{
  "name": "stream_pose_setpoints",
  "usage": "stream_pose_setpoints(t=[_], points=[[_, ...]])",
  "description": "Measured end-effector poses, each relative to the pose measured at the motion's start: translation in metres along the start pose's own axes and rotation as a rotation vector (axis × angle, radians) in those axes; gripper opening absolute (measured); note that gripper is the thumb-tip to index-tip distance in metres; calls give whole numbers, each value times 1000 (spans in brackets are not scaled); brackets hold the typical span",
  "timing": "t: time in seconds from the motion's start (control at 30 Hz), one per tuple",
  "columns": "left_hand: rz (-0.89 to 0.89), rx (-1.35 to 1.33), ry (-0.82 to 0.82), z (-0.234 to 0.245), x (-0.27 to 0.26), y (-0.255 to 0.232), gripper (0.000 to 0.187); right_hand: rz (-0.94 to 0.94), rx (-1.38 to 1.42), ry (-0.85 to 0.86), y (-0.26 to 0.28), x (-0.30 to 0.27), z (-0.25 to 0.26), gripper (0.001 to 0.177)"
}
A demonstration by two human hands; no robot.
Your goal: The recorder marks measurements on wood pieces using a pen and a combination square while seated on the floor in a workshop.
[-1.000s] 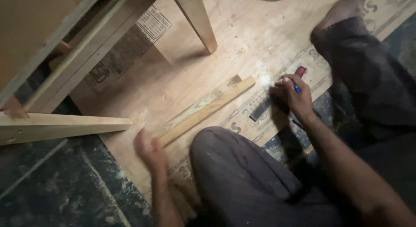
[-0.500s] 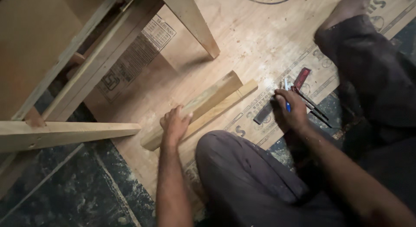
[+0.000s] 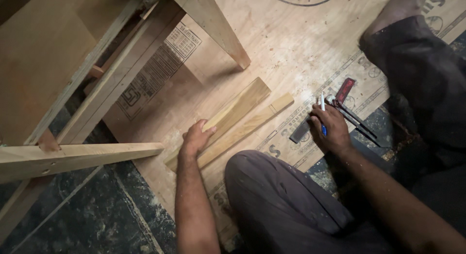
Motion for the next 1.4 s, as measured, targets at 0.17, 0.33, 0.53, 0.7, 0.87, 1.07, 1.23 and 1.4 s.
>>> stream_pose_setpoints(t=[0.17, 0.33, 0.53, 0.7, 0.87, 1.07, 1.23, 1.4], points=[[-10, 9, -41, 0, 0, 0, 63, -32, 15, 0, 0, 1, 1, 26], [-2, 7, -110, 4, -13, -4, 60, -5, 19, -10, 9, 5, 7, 22], [-73, -67, -240, 11, -35, -12, 55, 7, 41, -21, 13, 7, 10, 24], [-124, -45, -309, 19, -64, -40, 44, -36, 52, 21, 10, 7, 8, 24], [-231, 121, -518, 25, -88, -71, 45, -24, 78, 8, 13, 8, 10, 22], [-432, 287, -883, 23, -117, -84, 42, -50, 51, -9, 16, 7, 11, 23], [-462, 344, -992, 24, -128, -85, 37, -32, 47, 24, 15, 11, 11, 22], [-455, 338, -1024, 22, -131, -84, 37, -40, 31, -27, 20, 8, 13, 23]])
Point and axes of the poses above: each hand's wrist, its own x-axis towards the middle knuckle, its own z-axis out of the back of the hand, y = z × x, the point moved 9 cm from there along x, towards the middle knuckle, and after that the axes turned 14 degrees about z, right-handed, at the moved point
